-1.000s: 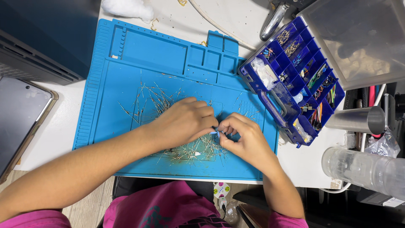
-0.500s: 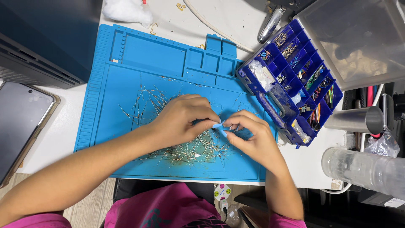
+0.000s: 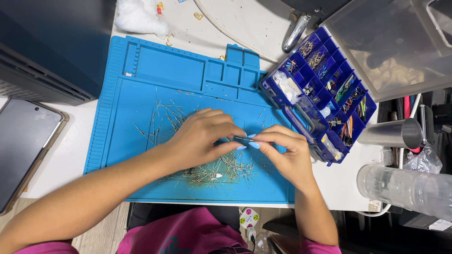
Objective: The person picks up small electronic components from a blue mat and places them into a compartmentalized blue organizer box. The person repeatedly reaches for components, handles them with both hands, and deposits them into the box.
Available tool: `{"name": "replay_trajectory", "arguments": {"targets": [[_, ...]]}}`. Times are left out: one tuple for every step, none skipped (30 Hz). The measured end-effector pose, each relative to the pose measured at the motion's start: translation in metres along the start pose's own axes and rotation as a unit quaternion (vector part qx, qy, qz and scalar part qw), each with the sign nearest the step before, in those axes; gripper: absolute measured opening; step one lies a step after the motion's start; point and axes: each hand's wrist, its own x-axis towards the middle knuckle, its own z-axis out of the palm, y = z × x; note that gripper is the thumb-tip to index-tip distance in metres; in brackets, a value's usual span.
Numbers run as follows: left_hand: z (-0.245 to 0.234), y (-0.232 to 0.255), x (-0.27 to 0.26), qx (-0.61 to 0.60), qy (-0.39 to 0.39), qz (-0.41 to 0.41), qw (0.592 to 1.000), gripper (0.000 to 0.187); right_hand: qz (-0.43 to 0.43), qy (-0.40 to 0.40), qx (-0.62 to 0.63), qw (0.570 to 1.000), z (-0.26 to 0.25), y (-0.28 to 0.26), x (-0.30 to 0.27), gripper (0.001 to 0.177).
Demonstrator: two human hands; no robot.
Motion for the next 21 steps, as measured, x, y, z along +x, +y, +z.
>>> {"name": "replay_trajectory", "arguments": {"targets": [[0.0,0.001,0.0,0.009,-0.002,0.007,1.0,0.012,-0.002,0.001,0.003,1.0,0.001,0.0,0.0,0.011],[0.0,0.002,0.0,0.018,-0.005,0.014,1.0,0.013,-0.004,0.003,0.005,1.0,0.002,-0.001,0.0,0.011],[0.0,0.003,0.0,0.018,-0.004,0.014,1.0,0.013,-0.004,0.003,0.005,1.0,0.003,0.0,0.0,0.011],[0.001,0.003,0.001,0.022,-0.002,0.021,1.0,0.009,-0.006,0.004,0.005,1.0,0.004,0.001,-0.001,0.011],[0.001,0.004,0.001,0.026,0.0,0.028,0.999,0.007,-0.007,0.004,0.004,1.0,0.004,0.001,-0.001,0.011],[0.001,0.004,0.001,0.026,0.0,0.028,0.999,0.007,-0.007,0.004,0.004,1.0,0.004,0.002,-0.001,0.011],[0.001,0.004,0.001,0.026,0.006,0.025,0.999,0.006,-0.004,0.004,0.005,1.0,0.003,0.002,-0.002,0.012],[0.001,0.004,0.001,0.025,0.011,0.023,0.999,0.007,-0.001,0.004,0.006,1.0,0.003,0.002,-0.002,0.013],[0.001,0.004,0.0,0.026,0.012,0.023,0.999,0.007,-0.002,0.004,0.005,1.0,0.002,0.003,-0.002,0.013],[0.0,0.004,0.0,0.016,0.019,0.019,1.0,0.007,-0.004,0.005,0.017,1.0,0.0,0.003,-0.002,0.013],[0.0,0.005,0.0,0.007,0.026,0.015,1.0,0.008,-0.006,0.006,0.028,1.0,-0.001,0.004,-0.002,0.012],[0.0,0.005,0.0,0.007,0.027,0.017,0.999,0.008,-0.007,0.007,0.028,1.0,-0.002,0.003,-0.001,0.012],[0.0,0.005,0.0,0.004,0.026,0.015,1.0,0.008,-0.009,0.005,0.035,0.999,-0.004,0.003,0.0,0.01],[0.0,0.005,0.0,0.002,0.024,0.013,1.0,0.007,-0.012,0.005,0.043,0.999,-0.005,0.002,0.001,0.009],[0.002,0.005,-0.001,0.002,0.024,0.015,1.0,0.007,-0.013,0.005,0.042,0.999,-0.004,0.005,0.001,0.009],[0.004,0.005,-0.001,0.001,0.019,0.013,1.0,0.007,-0.015,0.009,0.062,0.998,-0.004,0.007,0.001,0.008],[0.005,0.005,-0.001,0.0,0.015,0.011,1.0,0.007,-0.017,0.012,0.081,0.996,-0.004,0.008,0.0,0.007],[0.006,0.005,-0.001,0.0,0.013,0.017,1.0,0.007,-0.02,0.017,0.078,0.997,-0.003,0.012,0.0,0.007],[0.006,0.006,-0.002,0.003,0.007,0.017,1.0,0.006,-0.017,0.016,0.105,0.994,-0.003,0.015,0.0,0.006],[0.007,0.006,-0.001,0.007,0.001,0.018,1.0,0.006,-0.014,0.016,0.13,0.991,-0.003,0.019,0.0,0.004],[0.007,0.007,-0.001,0.007,-0.001,0.026,1.0,0.006,-0.018,0.022,0.126,0.992,-0.006,0.02,0.0,0.004]]}}
